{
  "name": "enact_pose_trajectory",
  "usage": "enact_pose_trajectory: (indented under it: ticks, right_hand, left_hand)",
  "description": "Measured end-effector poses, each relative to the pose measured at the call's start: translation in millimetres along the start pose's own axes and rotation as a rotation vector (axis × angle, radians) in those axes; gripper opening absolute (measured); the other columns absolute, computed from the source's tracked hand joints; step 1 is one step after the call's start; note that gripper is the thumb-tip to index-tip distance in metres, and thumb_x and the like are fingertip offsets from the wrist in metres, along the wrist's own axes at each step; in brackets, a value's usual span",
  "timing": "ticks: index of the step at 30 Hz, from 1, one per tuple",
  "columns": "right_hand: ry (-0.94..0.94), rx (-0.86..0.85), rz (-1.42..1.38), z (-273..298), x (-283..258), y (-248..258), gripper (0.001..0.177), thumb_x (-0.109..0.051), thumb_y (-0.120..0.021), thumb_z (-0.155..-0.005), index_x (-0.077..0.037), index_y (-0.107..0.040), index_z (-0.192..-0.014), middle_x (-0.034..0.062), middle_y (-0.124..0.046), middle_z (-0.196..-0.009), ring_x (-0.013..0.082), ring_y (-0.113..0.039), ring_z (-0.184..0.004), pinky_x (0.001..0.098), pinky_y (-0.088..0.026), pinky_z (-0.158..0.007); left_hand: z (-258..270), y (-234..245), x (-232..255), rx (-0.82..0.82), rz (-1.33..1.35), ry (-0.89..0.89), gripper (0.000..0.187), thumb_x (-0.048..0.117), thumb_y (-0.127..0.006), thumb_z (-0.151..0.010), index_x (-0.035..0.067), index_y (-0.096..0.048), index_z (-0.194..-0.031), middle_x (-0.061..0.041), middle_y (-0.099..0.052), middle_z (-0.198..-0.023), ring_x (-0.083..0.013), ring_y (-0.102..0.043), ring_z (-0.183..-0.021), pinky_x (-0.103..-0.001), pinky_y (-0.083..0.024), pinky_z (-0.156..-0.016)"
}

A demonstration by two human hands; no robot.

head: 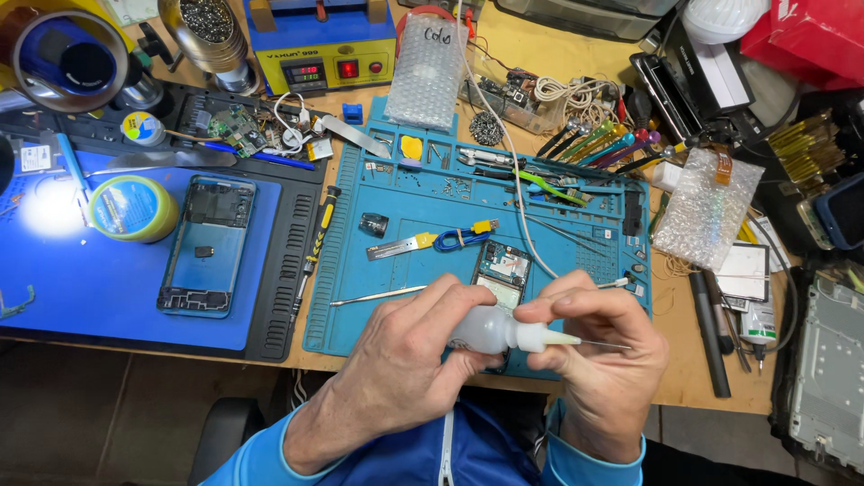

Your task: The person applies a liquid from a small bottle onto the internal components of a disassembled smartphone. They then use a metal tool to scrape or clean the area around the battery and circuit board.

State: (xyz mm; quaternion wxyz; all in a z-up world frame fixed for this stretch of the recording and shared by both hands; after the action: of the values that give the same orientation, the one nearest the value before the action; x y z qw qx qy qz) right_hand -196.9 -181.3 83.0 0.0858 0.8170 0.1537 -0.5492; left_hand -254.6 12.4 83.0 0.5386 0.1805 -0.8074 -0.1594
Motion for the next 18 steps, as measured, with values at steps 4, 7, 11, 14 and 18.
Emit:
enact_pose_trajectory:
  ticks: [4, 7, 11, 14, 18]
  right_hand:
    - [0.004, 0.085, 0.115, 1.2, 5.6, -2.2, 0.055, -0.037, -0.093, -0.079, -0.009, -0.068, -0.119, 0.0154, -0.082, -0.098, 0.025, -0.07, -0.101, 0.0336, -0.058, -0.09]
    - [0.065, 0.128, 0.214, 5.6, 7.6, -1.7, 0.07, -0.046, -0.09, -0.073, -0.005, -0.065, -0.125, 0.0152, -0.082, -0.102, 0.0259, -0.073, -0.107, 0.0361, -0.058, -0.102]
    - [0.17, 0.358, 0.078, 24.0, 10.4, 8.1, 0.071, -0.062, -0.093, -0.082, -0.008, -0.065, -0.118, -0.0127, -0.035, -0.066, 0.006, -0.049, -0.061, 0.0353, -0.044, -0.127]
    - [0.217, 0.287, 0.042, 8.6, 0.6, 3.2, 0.054, -0.06, -0.086, -0.102, -0.012, -0.064, -0.113, -0.0048, -0.047, -0.057, 0.0088, -0.04, -0.059, 0.0311, -0.037, -0.079]
    - [-0.061, 0.168, -0.054, 5.2, 13.4, 2.6, 0.091, -0.054, -0.093, -0.09, 0.0, -0.056, -0.154, 0.0169, -0.075, -0.13, 0.0258, -0.075, -0.123, 0.0344, -0.058, -0.109]
  left_hand:
    - [1.5, -2.7, 0.2, -0.001, -0.023, 0.011, 0.038, 0.022, -0.083, -0.097, 0.008, -0.063, -0.125, -0.009, -0.066, -0.101, -0.0358, -0.067, -0.081, -0.047, -0.05, -0.065]
    - [1.4, -3.8, -1.4, 0.003, -0.011, 0.048, 0.039, 0.026, -0.081, -0.097, 0.009, -0.064, -0.128, -0.009, -0.072, -0.108, -0.037, -0.071, -0.086, -0.048, -0.054, -0.067]
    - [3.8, -1.4, -10.7, 0.089, 0.058, 0.178, 0.036, 0.029, -0.079, -0.098, 0.01, -0.067, -0.125, -0.009, -0.074, -0.099, -0.0332, -0.068, -0.081, -0.042, -0.051, -0.073]
    - [2.2, 3.0, -7.2, 0.057, 0.142, 0.17, 0.034, 0.029, -0.077, -0.099, 0.009, -0.068, -0.124, -0.006, -0.073, -0.097, -0.0291, -0.067, -0.08, -0.039, -0.05, -0.071]
    - [2.5, -2.9, -3.1, 0.009, 0.159, 0.139, 0.034, 0.029, -0.075, -0.099, 0.011, -0.066, -0.126, -0.004, -0.078, -0.108, -0.0288, -0.074, -0.089, -0.037, -0.054, -0.075]
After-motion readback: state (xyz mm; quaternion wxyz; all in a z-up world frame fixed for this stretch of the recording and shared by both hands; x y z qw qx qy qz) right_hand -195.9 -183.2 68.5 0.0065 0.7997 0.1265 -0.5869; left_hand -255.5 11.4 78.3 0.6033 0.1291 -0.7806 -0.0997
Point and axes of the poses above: each hand's wrist, its own z-axis away from the middle knuckle, its own y-axis out of the back of the hand, x = y × z, the point moved 4 cm from there along -z, towards the middle knuckle
